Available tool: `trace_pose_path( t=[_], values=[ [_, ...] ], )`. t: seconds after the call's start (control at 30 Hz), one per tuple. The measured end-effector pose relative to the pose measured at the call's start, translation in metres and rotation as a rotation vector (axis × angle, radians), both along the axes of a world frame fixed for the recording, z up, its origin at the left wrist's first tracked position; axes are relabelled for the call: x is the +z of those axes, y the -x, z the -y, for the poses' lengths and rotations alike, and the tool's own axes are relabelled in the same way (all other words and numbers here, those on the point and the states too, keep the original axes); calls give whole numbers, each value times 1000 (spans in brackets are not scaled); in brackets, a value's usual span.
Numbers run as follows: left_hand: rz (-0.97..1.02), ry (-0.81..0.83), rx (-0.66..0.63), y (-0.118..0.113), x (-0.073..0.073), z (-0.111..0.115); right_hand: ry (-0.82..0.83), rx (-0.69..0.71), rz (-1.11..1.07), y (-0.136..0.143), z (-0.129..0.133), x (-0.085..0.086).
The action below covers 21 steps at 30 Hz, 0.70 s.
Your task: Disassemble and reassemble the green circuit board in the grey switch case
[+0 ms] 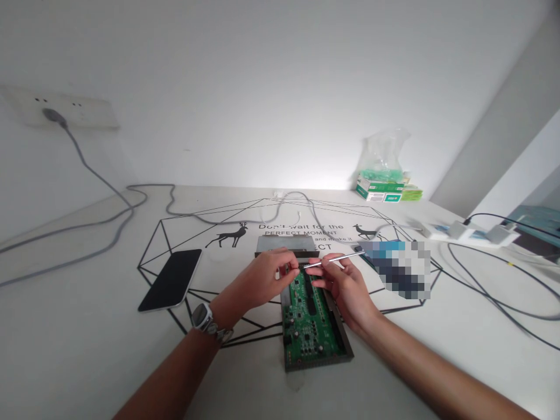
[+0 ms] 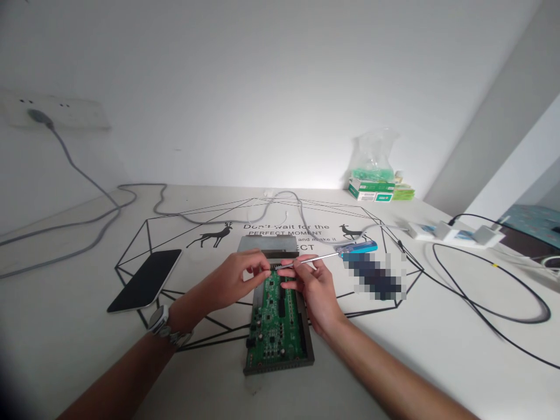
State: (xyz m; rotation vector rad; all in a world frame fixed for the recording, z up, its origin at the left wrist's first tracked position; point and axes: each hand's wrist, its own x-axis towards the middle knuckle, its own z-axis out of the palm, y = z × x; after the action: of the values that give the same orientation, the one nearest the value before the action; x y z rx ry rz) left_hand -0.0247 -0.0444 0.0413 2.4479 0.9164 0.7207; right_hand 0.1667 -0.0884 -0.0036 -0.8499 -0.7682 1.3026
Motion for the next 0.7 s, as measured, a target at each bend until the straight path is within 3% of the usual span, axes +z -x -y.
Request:
trace_pose_path(
  t=[0.37, 0.7],
  values=[
    [56, -27, 38, 10, -1, -12, 63, -41, -103, 1, -2, -1],
    [113, -8, 13, 4, 4, -7, 64, -43, -112, 0, -2, -1]
  ],
)
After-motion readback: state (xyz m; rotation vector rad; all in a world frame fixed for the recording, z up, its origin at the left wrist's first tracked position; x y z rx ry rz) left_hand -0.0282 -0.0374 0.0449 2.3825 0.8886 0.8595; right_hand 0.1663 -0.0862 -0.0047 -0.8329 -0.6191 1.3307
